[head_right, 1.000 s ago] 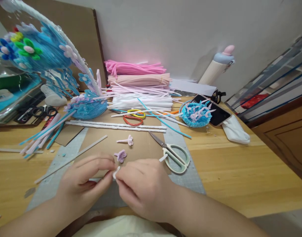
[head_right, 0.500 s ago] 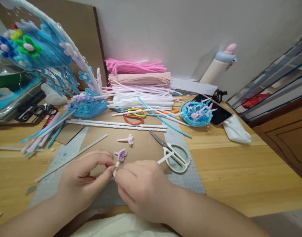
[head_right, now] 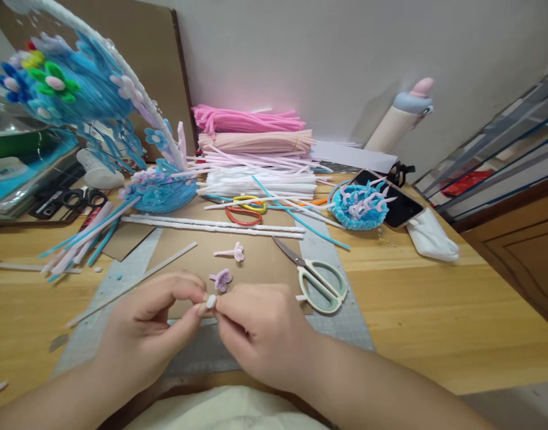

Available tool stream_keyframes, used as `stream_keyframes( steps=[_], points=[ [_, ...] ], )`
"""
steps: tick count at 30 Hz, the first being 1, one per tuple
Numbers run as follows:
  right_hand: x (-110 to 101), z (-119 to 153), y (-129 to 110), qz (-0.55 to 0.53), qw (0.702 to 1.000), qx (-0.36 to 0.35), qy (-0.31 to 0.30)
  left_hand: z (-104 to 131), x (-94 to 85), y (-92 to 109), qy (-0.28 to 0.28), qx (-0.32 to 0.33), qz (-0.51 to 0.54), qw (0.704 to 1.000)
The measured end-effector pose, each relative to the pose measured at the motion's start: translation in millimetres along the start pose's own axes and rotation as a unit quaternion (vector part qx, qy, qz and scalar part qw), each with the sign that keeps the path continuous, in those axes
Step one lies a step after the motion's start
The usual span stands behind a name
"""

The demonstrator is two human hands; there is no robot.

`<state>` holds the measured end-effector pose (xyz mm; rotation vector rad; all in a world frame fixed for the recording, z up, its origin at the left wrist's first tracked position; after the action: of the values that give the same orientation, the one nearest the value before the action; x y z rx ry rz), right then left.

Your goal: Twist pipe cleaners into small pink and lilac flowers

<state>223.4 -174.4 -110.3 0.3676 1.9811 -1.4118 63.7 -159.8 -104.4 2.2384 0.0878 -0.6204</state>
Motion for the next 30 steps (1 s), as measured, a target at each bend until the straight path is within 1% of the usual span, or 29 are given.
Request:
stream_keyframes(
  steps=[3, 5, 7, 9, 10, 12, 14, 15, 17, 19, 20, 22, 26, 30],
  points=[
    [0.1, 6.5, -5.3, 0.064, 0.997, -0.046, -0.011, 0.4, -0.5, -0.5, -0.011, 0.027, -0.038, 0.999],
    [-2.6, 8.0, -7.6, 0.059, 0.997, -0.057, -0.007, -0.7, -0.4, 1.0, -0.038, 0.058, -0.051, 0.996],
    [-7.1, 6.2, -7.5, 0.013, 0.999, -0.029, 0.008, -2.6, -0.1, 3.7, -0.068, 0.078, -0.039, 0.994],
    [-10.5, 2.3, -4.7, -0.068, 0.997, 0.031, 0.014, -4.5, 0.0, 6.7, -0.089, 0.072, -0.006, 0.993],
    [-10.9, 0.1, -2.8, -0.116, 0.991, 0.064, 0.010, -5.1, -0.2, 7.9, -0.092, 0.061, 0.014, 0.994],
    [-9.0, -3.5, 1.2, -0.206, 0.971, 0.119, -0.006, -5.4, -0.8, 8.6, -0.080, 0.025, 0.055, 0.995],
    [-4.6, -4.9, 3.4, -0.259, 0.956, 0.135, -0.021, -4.2, -0.8, 6.8, -0.052, -0.022, 0.093, 0.994],
    [-2.2, -4.5, 3.6, -0.265, 0.955, 0.130, -0.026, -3.3, -0.5, 5.0, -0.035, -0.046, 0.113, 0.992],
    [2.1, -2.0, 2.5, -0.243, 0.963, 0.111, -0.025, -1.0, 1.0, 0.9, -0.004, -0.093, 0.145, 0.985],
    [4.9, 1.7, 0.4, -0.202, 0.974, 0.099, -0.016, 0.9, 2.6, -2.2, 0.023, -0.115, 0.160, 0.980],
    [5.7, 3.5, -0.8, -0.186, 0.978, 0.097, -0.013, 1.7, 3.2, -3.1, 0.030, -0.116, 0.159, 0.980],
    [6.7, 5.9, -3.1, -0.173, 0.980, 0.095, -0.014, 2.9, 3.5, -3.5, 0.040, -0.094, 0.143, 0.984],
    [7.5, 6.3, -4.8, -0.191, 0.976, 0.100, -0.034, 4.7, 2.0, -2.6, 0.041, -0.038, 0.102, 0.993],
    [7.4, 4.5, -3.2, -0.218, 0.970, 0.101, -0.040, 4.7, 1.0, -2.6, 0.034, -0.017, 0.087, 0.996]
  ],
)
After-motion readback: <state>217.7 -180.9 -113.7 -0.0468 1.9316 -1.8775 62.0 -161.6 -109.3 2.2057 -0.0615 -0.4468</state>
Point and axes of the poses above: each hand's wrist, its own z-axis away from the middle knuckle, its own x-axis out of the palm, y = z × x, the point moved 2 cm from there along -z, towards the middle knuckle, and after that the axes turned 14 degrees about x, right-handed, at the moved point
